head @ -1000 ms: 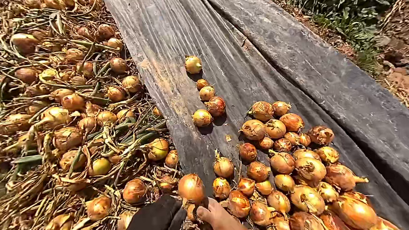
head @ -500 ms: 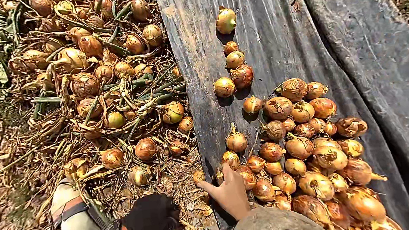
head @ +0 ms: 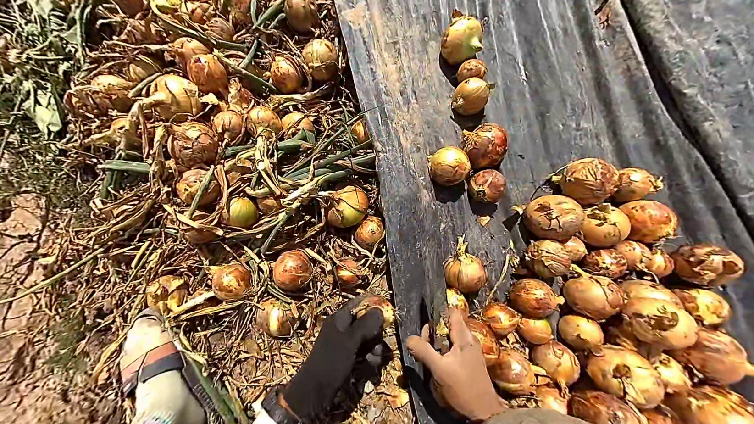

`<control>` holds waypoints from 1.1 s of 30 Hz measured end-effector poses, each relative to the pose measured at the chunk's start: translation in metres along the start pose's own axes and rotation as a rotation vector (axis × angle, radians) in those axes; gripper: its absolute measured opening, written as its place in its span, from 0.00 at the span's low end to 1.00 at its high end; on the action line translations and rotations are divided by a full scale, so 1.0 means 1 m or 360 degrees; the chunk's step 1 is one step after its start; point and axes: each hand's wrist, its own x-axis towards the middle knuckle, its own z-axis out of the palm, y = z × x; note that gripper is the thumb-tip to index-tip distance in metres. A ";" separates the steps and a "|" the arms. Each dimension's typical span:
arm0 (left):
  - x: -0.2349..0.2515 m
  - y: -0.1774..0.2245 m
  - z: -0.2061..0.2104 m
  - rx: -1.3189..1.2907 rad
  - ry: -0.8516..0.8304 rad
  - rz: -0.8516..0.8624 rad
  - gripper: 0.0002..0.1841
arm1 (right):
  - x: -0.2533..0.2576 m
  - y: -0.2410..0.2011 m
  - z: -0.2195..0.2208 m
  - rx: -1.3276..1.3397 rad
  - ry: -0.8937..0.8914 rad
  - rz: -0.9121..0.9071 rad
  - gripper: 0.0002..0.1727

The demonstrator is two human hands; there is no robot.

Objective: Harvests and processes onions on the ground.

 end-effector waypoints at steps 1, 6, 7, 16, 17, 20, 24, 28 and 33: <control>-0.009 0.010 0.001 0.0014 -0.0050 0.0034 0.27 | 0.002 -0.003 0.009 0.0022 -0.0044 -0.0091 0.53; -0.021 0.025 -0.010 0.0218 -0.0072 0.0219 0.20 | 0.008 -0.009 0.020 0.0394 -0.0191 -0.0508 0.48; -0.019 0.026 -0.014 0.0231 -0.0051 0.0199 0.18 | 0.008 -0.006 0.021 0.0451 -0.0196 -0.0551 0.44; 0.000 0.033 -0.037 0.1954 0.0694 0.0589 0.34 | -0.005 0.008 0.022 0.1116 -0.0433 0.0107 0.30; -0.004 0.035 -0.033 0.1710 0.0660 0.0567 0.31 | -0.002 0.010 0.024 0.1116 -0.0435 0.0263 0.31; -0.021 0.025 -0.007 0.0834 0.0250 0.0493 0.19 | -0.003 0.018 0.033 0.0940 -0.0543 0.0505 0.52; -0.030 -0.015 0.015 0.1076 0.0302 0.0588 0.24 | -0.004 0.013 0.042 0.0936 -0.0480 0.0441 0.67; -0.031 -0.009 0.030 0.0486 0.0167 0.0504 0.18 | -0.001 0.024 0.040 0.1064 -0.0583 0.0448 0.69; -0.032 -0.003 0.026 0.1034 -0.0215 0.0724 0.28 | -0.029 0.014 0.030 0.1383 -0.0544 0.0755 0.42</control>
